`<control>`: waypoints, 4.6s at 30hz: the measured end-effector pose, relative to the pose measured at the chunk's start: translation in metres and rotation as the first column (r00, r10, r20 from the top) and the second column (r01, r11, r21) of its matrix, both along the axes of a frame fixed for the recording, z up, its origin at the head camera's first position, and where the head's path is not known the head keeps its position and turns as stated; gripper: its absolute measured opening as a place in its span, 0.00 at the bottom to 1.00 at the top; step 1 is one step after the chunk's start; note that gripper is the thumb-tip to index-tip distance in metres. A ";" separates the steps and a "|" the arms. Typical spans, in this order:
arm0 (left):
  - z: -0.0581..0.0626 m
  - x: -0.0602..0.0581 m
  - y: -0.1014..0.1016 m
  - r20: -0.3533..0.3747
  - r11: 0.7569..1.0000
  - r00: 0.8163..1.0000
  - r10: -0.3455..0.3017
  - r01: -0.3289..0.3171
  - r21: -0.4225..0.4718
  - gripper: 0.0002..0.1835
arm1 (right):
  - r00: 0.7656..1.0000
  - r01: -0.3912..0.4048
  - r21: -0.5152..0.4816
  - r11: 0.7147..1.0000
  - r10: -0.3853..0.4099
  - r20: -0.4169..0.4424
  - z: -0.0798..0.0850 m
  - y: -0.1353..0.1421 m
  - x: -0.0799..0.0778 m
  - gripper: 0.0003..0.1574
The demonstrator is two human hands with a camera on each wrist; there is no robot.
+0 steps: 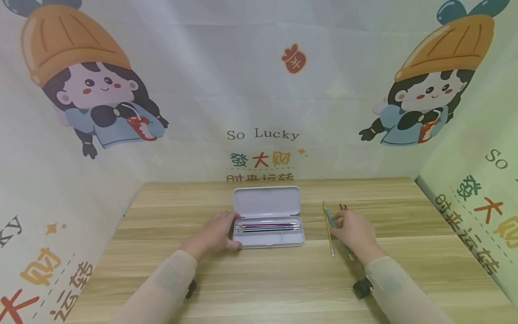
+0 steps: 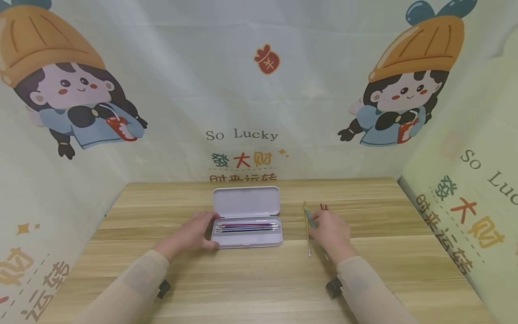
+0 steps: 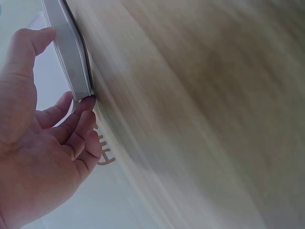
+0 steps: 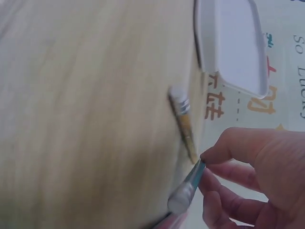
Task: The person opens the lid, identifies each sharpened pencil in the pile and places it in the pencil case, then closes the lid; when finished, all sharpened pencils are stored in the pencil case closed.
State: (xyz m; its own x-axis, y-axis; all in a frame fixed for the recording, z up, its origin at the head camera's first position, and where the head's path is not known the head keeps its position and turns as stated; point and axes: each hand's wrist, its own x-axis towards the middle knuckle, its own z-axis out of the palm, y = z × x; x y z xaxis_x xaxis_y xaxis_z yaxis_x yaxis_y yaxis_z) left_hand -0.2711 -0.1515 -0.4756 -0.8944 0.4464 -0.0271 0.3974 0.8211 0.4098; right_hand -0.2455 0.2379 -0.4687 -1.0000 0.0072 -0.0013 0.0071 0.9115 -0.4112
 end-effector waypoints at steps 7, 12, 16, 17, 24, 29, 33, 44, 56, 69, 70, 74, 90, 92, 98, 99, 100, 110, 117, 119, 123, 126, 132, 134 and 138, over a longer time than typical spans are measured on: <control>-0.003 -0.001 -0.001 0.003 1.000 1.000 0.010 -0.010 0.001 0.45 | 0.991 -0.090 0.036 0.995 0.094 -0.100 0.006 -0.010 -0.001 0.21; -0.002 -0.001 -0.001 0.001 1.000 1.000 0.011 -0.011 -0.002 0.45 | 0.973 -0.163 0.035 0.986 0.167 -0.158 0.009 -0.024 -0.002 0.19; -0.003 -0.001 -0.001 -0.007 1.000 1.000 0.010 -0.010 -0.007 0.45 | 0.964 -0.188 0.003 0.982 0.185 -0.192 0.008 -0.033 -0.002 0.20; -0.003 0.000 -0.001 -0.009 1.000 1.000 0.009 -0.009 -0.005 0.45 | 0.965 -0.183 -0.002 0.983 0.180 -0.194 0.007 -0.034 -0.003 0.20; -0.004 -0.001 -0.001 -0.003 1.000 1.000 0.010 -0.010 0.002 0.45 | 0.976 -0.132 -0.060 0.989 0.119 -0.181 0.006 -0.036 -0.003 0.20; -0.003 -0.001 0.000 0.003 1.000 1.000 0.017 -0.017 0.004 0.45 | 0.978 -0.132 -0.072 0.989 0.119 -0.170 0.012 -0.035 0.004 0.18; -0.003 0.001 0.000 0.007 1.000 1.000 0.015 -0.015 0.001 0.45 | 0.968 -0.177 -0.033 0.984 0.167 -0.188 0.014 -0.038 0.006 0.17; -0.006 -0.004 -0.002 -0.006 1.000 1.000 0.005 -0.005 -0.019 0.45 | 0.862 -0.387 0.101 0.917 0.398 -0.314 0.013 -0.054 -0.011 0.10; -0.004 -0.002 0.000 -0.012 1.000 1.000 -0.005 0.005 0.001 0.44 | 0.713 -0.636 0.157 0.755 0.653 -0.255 0.013 -0.078 -0.035 0.11; -0.004 -0.001 -0.001 -0.013 1.000 1.000 -0.013 0.013 -0.006 0.44 | 0.650 -0.720 0.165 0.674 0.738 -0.181 0.006 -0.124 -0.062 0.11; -0.004 -0.001 -0.001 -0.012 1.000 1.000 -0.012 0.012 -0.006 0.44 | 0.649 -0.722 0.165 0.672 0.740 -0.179 0.005 -0.126 -0.063 0.11; -0.004 -0.001 -0.002 -0.014 1.000 1.000 -0.006 0.005 -0.008 0.44 | 0.665 -0.718 0.138 0.682 0.731 -0.152 0.002 -0.132 -0.067 0.10; -0.002 -0.001 0.000 -0.017 1.000 1.000 -0.012 0.011 -0.010 0.44 | 0.702 -0.625 0.152 0.765 0.637 -0.320 0.014 -0.114 -0.068 0.13; -0.002 -0.001 0.000 -0.016 1.000 1.000 -0.012 0.011 -0.006 0.44 | 0.736 -0.583 0.137 0.801 0.592 -0.327 0.023 -0.104 -0.071 0.15; -0.001 -0.001 0.001 -0.014 1.000 1.000 -0.004 0.004 -0.004 0.44 | 0.851 -0.453 0.054 0.890 0.449 -0.273 0.045 -0.077 -0.081 0.23; -0.001 -0.001 0.001 -0.013 1.000 1.000 -0.002 0.002 -0.003 0.44 | 0.864 -0.434 0.059 0.899 0.434 -0.257 0.046 -0.073 -0.081 0.24; -0.001 0.000 0.001 -0.011 1.000 1.000 0.000 0.000 -0.001 0.44 | 0.872 -0.420 0.072 0.905 0.425 -0.243 0.047 -0.070 -0.082 0.25; -0.006 0.001 -0.001 -0.004 0.996 0.998 0.056 -0.056 0.064 0.47 | 0.866 -0.449 0.045 0.892 0.448 -0.222 0.047 -0.061 -0.073 0.24; -0.009 0.003 -0.001 0.018 0.974 0.997 0.081 -0.083 0.211 0.64 | 0.849 -0.457 0.025 0.889 0.444 -0.288 0.048 -0.058 -0.055 0.18; -0.010 0.004 -0.002 0.026 0.967 0.996 0.084 -0.087 0.241 0.66 | 0.852 -0.452 -0.006 0.892 0.430 -0.297 0.046 -0.057 -0.049 0.18; -0.012 0.006 -0.004 0.051 0.950 0.994 0.102 -0.112 0.293 0.65 | 0.859 -0.442 -0.063 0.895 0.402 -0.317 0.041 -0.054 -0.039 0.16; -0.012 0.008 -0.004 0.054 0.946 0.992 0.117 -0.127 0.298 0.63 | 0.852 -0.447 -0.078 0.891 0.399 -0.338 0.036 -0.051 -0.036 0.14; -0.009 0.013 -0.004 0.052 0.949 0.991 0.123 -0.132 0.285 0.63 | 0.858 -0.453 -0.105 0.885 0.400 -0.323 0.032 -0.046 -0.024 0.10; -0.009 0.013 -0.004 0.043 0.952 0.993 0.106 -0.114 0.283 0.61 | 0.860 -0.457 -0.104 0.883 0.409 -0.305 0.030 -0.045 -0.021 0.08; -0.007 0.015 -0.004 0.009 0.970 0.998 0.062 -0.062 0.236 0.50 | 0.868 -0.476 -0.158 0.865 0.434 -0.239 0.026 -0.041 -0.018 0.06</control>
